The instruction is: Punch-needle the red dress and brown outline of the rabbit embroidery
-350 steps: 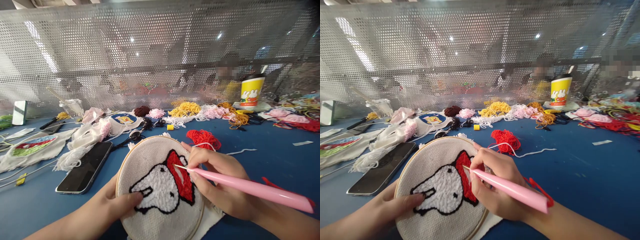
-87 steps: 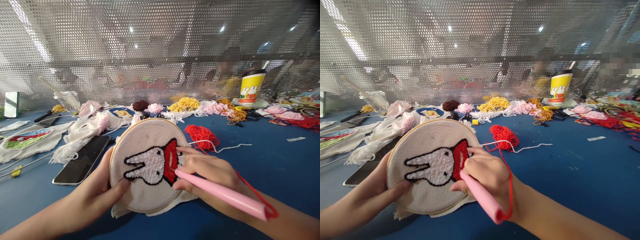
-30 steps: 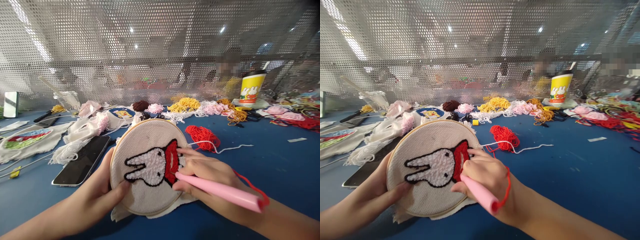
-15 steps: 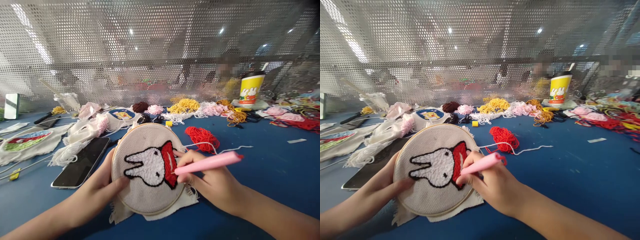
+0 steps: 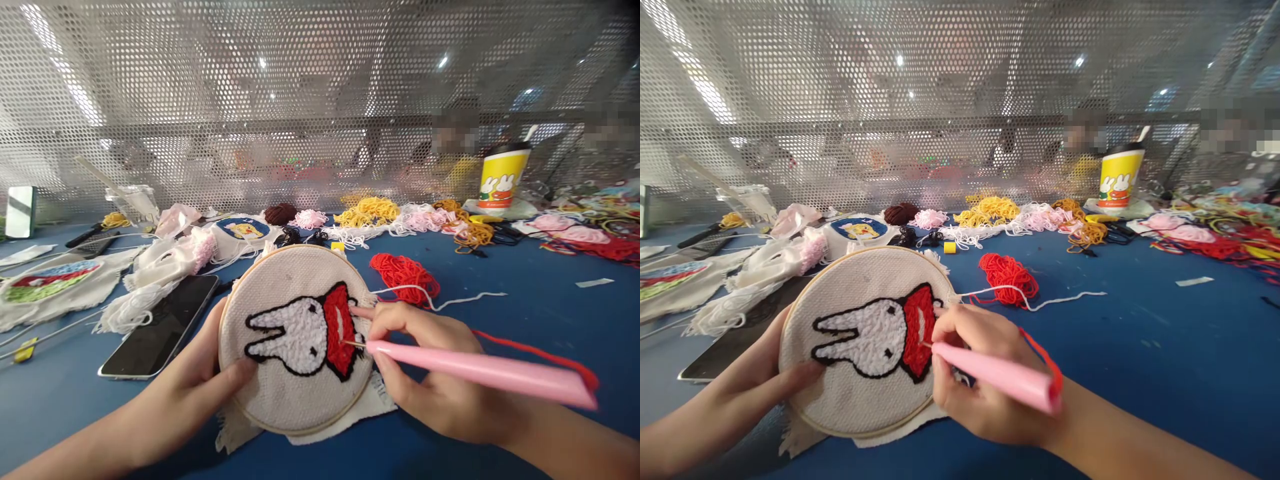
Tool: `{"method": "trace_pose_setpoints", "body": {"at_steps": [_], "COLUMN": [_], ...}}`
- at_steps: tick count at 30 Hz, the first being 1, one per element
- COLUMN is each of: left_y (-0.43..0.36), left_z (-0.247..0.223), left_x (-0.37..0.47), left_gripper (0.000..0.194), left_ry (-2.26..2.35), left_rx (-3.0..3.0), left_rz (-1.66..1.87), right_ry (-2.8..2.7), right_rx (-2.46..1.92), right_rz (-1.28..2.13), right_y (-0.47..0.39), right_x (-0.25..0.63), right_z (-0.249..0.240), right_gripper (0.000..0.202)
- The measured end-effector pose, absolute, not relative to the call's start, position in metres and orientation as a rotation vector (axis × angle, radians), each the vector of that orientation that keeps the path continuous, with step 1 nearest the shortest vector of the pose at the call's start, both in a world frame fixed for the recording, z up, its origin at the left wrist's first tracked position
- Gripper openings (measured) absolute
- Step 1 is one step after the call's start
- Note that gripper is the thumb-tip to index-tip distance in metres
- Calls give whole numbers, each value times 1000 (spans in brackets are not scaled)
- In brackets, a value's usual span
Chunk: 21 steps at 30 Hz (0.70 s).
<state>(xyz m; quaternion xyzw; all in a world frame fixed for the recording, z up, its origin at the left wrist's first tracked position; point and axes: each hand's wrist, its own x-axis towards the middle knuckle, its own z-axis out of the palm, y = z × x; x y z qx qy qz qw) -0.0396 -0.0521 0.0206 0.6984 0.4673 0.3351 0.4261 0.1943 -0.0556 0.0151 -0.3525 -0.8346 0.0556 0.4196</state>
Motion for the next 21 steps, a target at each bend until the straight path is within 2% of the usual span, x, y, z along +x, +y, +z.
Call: {"method": "trace_pose_setpoints", "body": {"at_steps": [5,17,21], "left_y": [-52,-55,-57], "left_z": [20,29,27], "left_x": [-40,-38,-43], "left_gripper": [61,56,61], "left_ry": [1185,1197,1164], "left_rx": [1776,1968,2103], "left_rz": [828,783,768], "right_ry": [-2067,-2196,-2243], "right_rx": [-774,-708,-719], "right_rz": [-102,-243,-343], "right_y": [-58,-59,-62], "right_x": [189,182,180], "right_z": [18,16,15], "right_gripper": [15,18,17]}}
